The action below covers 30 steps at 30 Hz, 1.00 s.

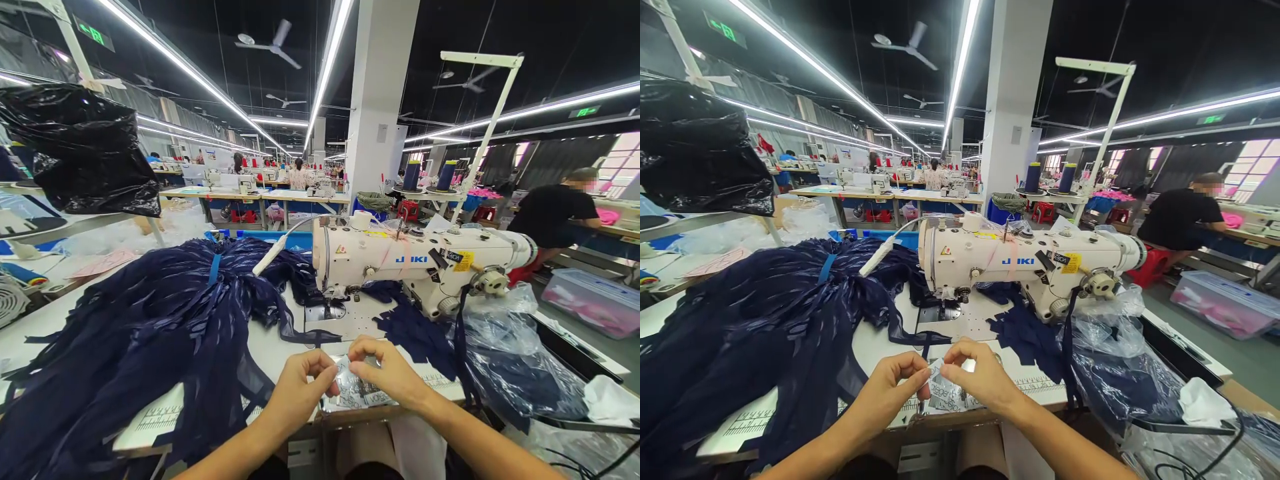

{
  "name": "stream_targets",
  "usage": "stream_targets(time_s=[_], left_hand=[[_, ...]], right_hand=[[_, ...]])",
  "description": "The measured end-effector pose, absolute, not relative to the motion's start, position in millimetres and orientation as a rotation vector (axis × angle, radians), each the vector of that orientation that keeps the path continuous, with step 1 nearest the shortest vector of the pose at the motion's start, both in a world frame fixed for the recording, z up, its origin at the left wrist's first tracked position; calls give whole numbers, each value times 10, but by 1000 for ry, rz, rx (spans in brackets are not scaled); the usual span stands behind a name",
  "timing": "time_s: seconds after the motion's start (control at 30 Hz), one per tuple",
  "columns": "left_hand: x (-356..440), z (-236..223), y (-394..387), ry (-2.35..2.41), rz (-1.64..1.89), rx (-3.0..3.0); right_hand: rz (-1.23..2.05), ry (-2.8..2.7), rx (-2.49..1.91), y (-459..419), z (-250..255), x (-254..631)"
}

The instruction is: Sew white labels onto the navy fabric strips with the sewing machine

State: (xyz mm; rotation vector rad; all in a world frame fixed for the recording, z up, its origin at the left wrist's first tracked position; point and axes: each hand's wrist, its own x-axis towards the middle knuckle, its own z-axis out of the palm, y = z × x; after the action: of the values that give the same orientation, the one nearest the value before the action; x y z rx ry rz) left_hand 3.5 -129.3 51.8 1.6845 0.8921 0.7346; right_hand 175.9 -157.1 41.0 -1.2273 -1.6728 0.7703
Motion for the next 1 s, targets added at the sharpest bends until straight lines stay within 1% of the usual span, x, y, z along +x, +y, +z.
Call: stream_targets(time_s=[0.1,0.23,0.43,0.6,0.67,0.77,0.87,0.93,1.0], left_hand=[[46,502,-1259,902,733,1721],[44,459,-1169,878,695,1685],[50,370,-1005,727,546,1374],[87,299,-978,750,542,1419],[82,293,-955,765,540,1518],[45,344,-829,847,568,1837],[43,420,-593,978,620,2212],[98,436,-436,1034,544,2428],[190,409,-331,1064,380,2603]], right_hand=[[887,-1554,-1250,-1554,440,1656],[928,-1478,-1243,-1480,403,1655],[1022,-1373,-1259,-1374,286,1746],[1059,-1353,-1292,-1346,265,1753],[1052,-1360,-1299,-1346,261,1765],[1003,-1352,-1310,-1322,246,1867],[828,-1314,-1360,-1251,215,2077],[708,-1285,-1393,-1194,183,2234],[650,-1259,-1418,-1154,148,2363]])
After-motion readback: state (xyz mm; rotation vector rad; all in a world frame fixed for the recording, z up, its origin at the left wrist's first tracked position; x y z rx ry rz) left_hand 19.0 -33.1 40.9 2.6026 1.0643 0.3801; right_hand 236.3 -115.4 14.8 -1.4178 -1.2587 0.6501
